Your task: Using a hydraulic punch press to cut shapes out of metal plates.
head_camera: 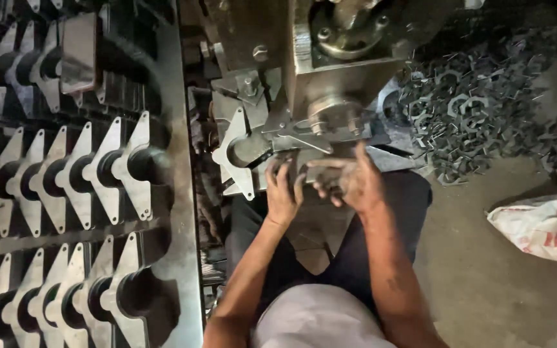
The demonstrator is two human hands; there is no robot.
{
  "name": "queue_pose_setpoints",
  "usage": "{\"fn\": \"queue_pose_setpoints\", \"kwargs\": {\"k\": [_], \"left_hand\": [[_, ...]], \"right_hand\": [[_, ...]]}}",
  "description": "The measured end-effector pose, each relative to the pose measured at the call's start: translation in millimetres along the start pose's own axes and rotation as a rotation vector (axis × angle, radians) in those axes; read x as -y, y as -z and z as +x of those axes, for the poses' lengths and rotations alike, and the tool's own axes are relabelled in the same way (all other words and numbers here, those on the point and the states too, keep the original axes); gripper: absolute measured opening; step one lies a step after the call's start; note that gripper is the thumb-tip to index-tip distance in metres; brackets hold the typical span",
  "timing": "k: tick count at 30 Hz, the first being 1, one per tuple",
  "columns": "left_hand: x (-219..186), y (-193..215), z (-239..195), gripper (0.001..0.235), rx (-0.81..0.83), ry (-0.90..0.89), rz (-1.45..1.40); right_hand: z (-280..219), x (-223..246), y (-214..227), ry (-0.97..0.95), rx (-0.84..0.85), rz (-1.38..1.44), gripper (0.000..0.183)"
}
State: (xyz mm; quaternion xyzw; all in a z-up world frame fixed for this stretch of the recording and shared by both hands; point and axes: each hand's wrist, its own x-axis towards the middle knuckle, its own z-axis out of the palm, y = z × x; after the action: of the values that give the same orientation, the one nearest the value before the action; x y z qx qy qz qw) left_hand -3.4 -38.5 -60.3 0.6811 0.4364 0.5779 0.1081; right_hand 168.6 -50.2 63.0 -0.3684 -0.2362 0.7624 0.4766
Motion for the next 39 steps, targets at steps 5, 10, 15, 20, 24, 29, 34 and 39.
{"fn": "queue_pose_setpoints", "kwargs": {"k": [5, 10, 15, 20, 24, 29, 34, 39], "left_hand": [[-2, -6, 41, 0.056, 0.179, -0.133, 0.132], [19, -8, 66, 0.038, 0.433, -0.02, 0.211], [56, -25, 28, 0.01, 0.197, 0.737, -1.099], [21, -31, 19, 0.012, 0.399, 0.745, -0.583], [10, -29, 14, 0.026, 0.392, 0.167, -0.254], [16, -30, 6, 0.01, 0.49, 0.229, -0.18], [9, -36, 7, 0.009, 0.468, 0.173, -0.124], [3, -38, 6, 0.011, 0.408, 0.187, -0.107]], "right_hand": [[13, -48, 69, 0.219, -0.221, -0.342, 0.074], [35, -43, 51, 0.413, -0.223, -0.335, 0.058], [25, -60, 74, 0.373, 0.26, 0.24, 0.039], [17, -56, 60, 0.52, 0.126, -0.416, 0.016], [35, -38, 67, 0.66, -0.164, -1.127, 0.022], [42, -38, 79, 0.688, -0.105, -1.056, 0.027], [44, -37, 84, 0.689, -0.075, -1.008, 0.028], [50, -45, 94, 0.828, -0.081, -1.068, 0.032]]}}
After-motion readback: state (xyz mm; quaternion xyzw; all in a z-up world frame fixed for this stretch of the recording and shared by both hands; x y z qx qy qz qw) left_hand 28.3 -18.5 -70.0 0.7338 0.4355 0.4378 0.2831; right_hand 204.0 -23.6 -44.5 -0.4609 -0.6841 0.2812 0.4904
